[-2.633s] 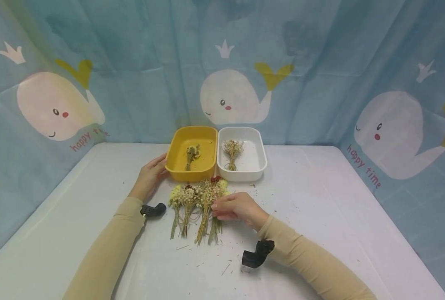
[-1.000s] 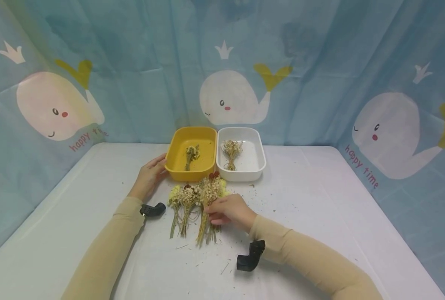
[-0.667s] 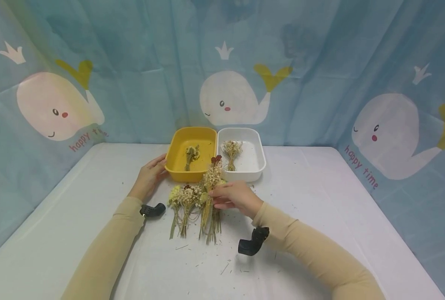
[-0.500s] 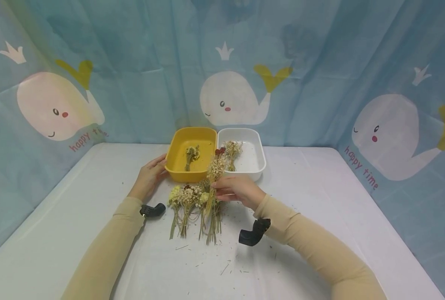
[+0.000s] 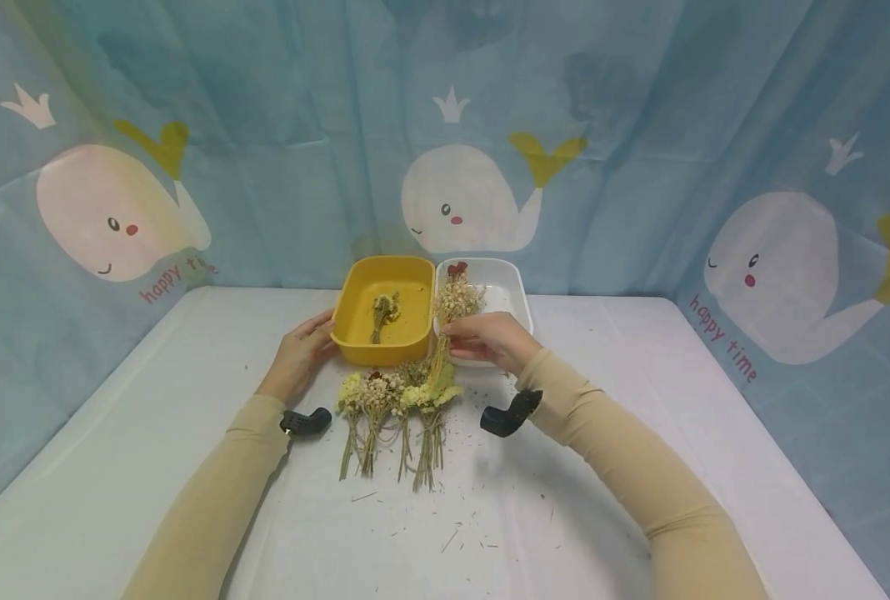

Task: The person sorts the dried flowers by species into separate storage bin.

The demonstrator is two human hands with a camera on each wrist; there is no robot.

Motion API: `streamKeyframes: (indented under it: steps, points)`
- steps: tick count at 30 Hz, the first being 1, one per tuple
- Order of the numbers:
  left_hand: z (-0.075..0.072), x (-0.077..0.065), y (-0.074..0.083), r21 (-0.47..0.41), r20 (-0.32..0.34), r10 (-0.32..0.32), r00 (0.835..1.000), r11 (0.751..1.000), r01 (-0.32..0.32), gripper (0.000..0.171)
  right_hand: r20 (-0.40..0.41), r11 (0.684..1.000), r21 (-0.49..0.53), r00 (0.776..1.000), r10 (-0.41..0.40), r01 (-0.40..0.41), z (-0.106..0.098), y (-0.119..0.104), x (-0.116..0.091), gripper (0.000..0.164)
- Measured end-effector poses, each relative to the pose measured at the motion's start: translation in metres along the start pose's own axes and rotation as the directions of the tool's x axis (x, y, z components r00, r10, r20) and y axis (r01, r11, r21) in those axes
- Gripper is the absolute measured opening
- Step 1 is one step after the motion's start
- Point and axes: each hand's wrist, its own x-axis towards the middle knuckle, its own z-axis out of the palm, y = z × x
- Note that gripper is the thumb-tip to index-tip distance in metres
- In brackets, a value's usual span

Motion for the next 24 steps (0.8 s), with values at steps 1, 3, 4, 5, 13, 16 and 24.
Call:
streamKeyframes:
  steps: [1, 3, 4, 5, 13, 16, 24]
  points:
    - [0.0, 0.001, -0.001, -0.005, -0.001, 0.001, 1.0, 1.0, -0.001, 0.054, 0.0, 1.0, 0.001, 1.0, 0.0, 0.0, -0.002, -0.001, 0.003, 0.01]
    - [-0.002, 0.004, -0.005, -0.005, -0.005, 0.005, 1.0, 1.0, -0.005, 0.054, 0.001, 1.0, -0.007, 1.0, -0.006, 0.006, -0.006, -0.004, 0.009, 0.017]
    - [-0.003, 0.005, -0.007, -0.002, -0.007, 0.011, 1.0, 1.0, -0.011, 0.054, 0.003, 1.0, -0.012, 1.0, -0.01, 0.01, -0.007, -0.006, 0.012, 0.021]
    - [-0.003, 0.007, -0.01, 0.002, -0.008, 0.016, 1.0, 1.0, -0.016, 0.054, 0.005, 1.0, -0.016, 1.0, -0.016, 0.016, -0.009, -0.007, 0.015, 0.025]
    - [-0.006, 0.012, -0.02, 0.036, -0.015, 0.049, 0.999, 0.998, -0.049, 0.058, 0.014, 0.999, -0.007, 0.999, -0.045, 0.045, -0.022, -0.014, 0.039, 0.006]
    - [-0.006, 0.012, -0.019, 0.027, -0.015, 0.05, 0.999, 0.998, -0.049, 0.057, 0.005, 0.998, -0.012, 0.998, -0.055, 0.055, -0.026, -0.016, 0.048, 0.007]
    - [-0.005, 0.012, -0.019, 0.036, -0.021, 0.034, 0.999, 0.999, -0.033, 0.058, -0.008, 0.998, 0.018, 0.998, -0.055, 0.055, -0.033, -0.02, 0.066, 0.009]
